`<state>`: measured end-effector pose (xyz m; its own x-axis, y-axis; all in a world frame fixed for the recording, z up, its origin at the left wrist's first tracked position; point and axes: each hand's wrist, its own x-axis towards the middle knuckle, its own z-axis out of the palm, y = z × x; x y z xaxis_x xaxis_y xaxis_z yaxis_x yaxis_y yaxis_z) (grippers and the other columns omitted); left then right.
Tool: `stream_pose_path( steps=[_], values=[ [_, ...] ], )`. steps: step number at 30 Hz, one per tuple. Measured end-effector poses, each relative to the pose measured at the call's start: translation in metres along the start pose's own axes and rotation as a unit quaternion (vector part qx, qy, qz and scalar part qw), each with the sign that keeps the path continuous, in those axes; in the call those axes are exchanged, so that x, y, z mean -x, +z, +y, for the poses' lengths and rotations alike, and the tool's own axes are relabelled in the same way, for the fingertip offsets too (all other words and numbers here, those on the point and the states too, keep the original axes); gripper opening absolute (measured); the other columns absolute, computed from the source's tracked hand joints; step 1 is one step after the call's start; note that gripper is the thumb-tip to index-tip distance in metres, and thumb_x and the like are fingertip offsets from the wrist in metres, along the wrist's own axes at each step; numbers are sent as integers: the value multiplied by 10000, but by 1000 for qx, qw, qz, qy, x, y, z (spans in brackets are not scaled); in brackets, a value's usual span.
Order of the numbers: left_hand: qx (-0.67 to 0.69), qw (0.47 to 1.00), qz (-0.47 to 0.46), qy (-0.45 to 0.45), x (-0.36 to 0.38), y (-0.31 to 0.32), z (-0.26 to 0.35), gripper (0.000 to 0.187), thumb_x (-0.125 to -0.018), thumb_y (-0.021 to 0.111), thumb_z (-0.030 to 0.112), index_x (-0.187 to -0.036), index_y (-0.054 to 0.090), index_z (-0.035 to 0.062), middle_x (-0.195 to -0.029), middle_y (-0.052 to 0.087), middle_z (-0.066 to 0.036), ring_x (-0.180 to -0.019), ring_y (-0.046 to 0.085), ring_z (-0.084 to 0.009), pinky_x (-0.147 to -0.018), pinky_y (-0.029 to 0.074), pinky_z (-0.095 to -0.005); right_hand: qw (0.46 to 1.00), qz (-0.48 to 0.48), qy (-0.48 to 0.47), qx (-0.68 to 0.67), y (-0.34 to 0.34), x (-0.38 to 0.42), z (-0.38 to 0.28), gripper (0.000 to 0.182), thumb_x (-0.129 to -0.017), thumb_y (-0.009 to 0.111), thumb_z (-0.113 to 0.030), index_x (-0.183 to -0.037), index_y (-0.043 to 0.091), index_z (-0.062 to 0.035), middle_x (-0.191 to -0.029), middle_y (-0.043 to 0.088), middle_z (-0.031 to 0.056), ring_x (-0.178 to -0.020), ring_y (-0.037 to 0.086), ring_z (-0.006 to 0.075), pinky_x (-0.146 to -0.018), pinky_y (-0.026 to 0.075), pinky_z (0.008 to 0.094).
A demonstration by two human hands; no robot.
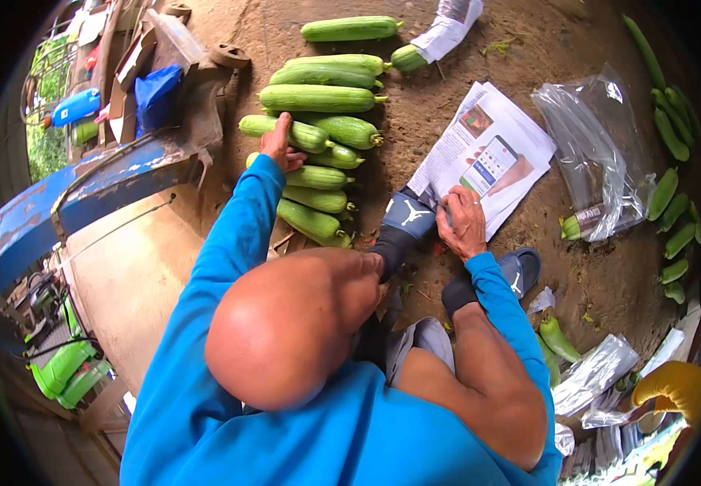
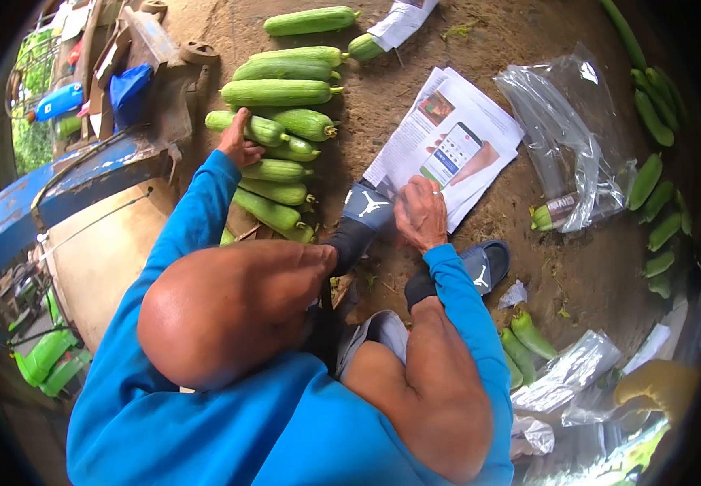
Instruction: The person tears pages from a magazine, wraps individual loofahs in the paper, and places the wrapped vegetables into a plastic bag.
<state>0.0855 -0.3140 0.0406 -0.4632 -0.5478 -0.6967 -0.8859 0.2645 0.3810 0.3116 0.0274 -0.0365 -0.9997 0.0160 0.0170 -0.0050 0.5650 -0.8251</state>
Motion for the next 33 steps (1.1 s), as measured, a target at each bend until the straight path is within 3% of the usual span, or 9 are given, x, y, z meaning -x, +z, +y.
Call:
stream_pose_path(
  steps=[5,10,11,17,19,22,24,29,33],
  values=[
    [125,990,-59,-8,21,-11,7,706,-740,642,645,-1251,547,167,-1091,654,-112,-942,650,-289,-733,538,-432,1000,16,-4,-26,-11,2,5,181,-784,664,-67,-947,604,-14,-1062,613,174,-1014,583,391,-888,482,472],
    [424,875,-232,17,31,-61,4,442,-815,596,420,-1088,584,73,-863,622,-114,-707,637,-277,-595,571,-409,995,89,38,-28,-24,-1,8,137,-895,619,-89,-1003,604,-6,-1038,640,184,-982,623,379,-866,487,457],
    [406,901,-143,57,51,-55,6,418,-824,590,396,-1051,585,45,-819,608,-101,-665,619,-250,-553,553,-363,994,95,50,-34,-25,-1,9,132,-900,619,-92,-1004,607,-12,-1009,646,181,-951,633,374,-847,494,453],
    [96,920,-171,338,129,-21,37,444,-838,645,254,-1241,576,81,-1084,656,-88,-941,652,-201,-797,543,-355,996,31,-74,32,-28,-3,15,166,-839,665,-156,-977,617,-77,-883,639,98,-845,647,297,-741,505,411],
    [-56,881,-191,428,136,11,46,544,-868,632,241,-1352,485,42,-1145,630,-112,-967,627,-163,-844,529,-327,994,-8,-95,45,-23,-3,16,160,-828,664,-165,-954,616,-79,-848,614,85,-825,638,284,-728,513,407],
    [-322,771,-285,470,144,83,59,606,-810,690,332,-1288,511,6,-1070,659,-198,-948,651,-274,-835,521,-396,990,-28,-112,85,-19,-8,8,122,-815,666,-166,-890,617,-84,-832,594,75,-811,633,269,-692,524,400],
    [-361,668,-399,514,143,128,56,629,-776,685,364,-1275,510,22,-1084,658,-254,-988,652,-391,-887,499,-470,987,-34,-109,112,-20,-11,5,105,-806,668,-167,-854,617,-89,-824,583,68,-806,631,260,-671,530,397],
    [-502,440,-452,591,141,206,44,640,-728,696,297,-1286,492,57,-1112,627,-272,-1043,601,-470,-875,489,-501,982,2,-111,153,-27,0,4,94,-819,651,-193,-799,602,-116,-822,545,42,-846,606,219,-692,521,367],
    [-512,359,-452,636,125,235,33,662,-695,677,321,-1285,478,98,-1078,620,-243,-992,624,-433,-875,508,-490,976,-3,-97,195,-37,9,8,109,-820,671,-209,-829,607,-122,-879,544,39,-914,576,214,-759,491,354]
  ],
)
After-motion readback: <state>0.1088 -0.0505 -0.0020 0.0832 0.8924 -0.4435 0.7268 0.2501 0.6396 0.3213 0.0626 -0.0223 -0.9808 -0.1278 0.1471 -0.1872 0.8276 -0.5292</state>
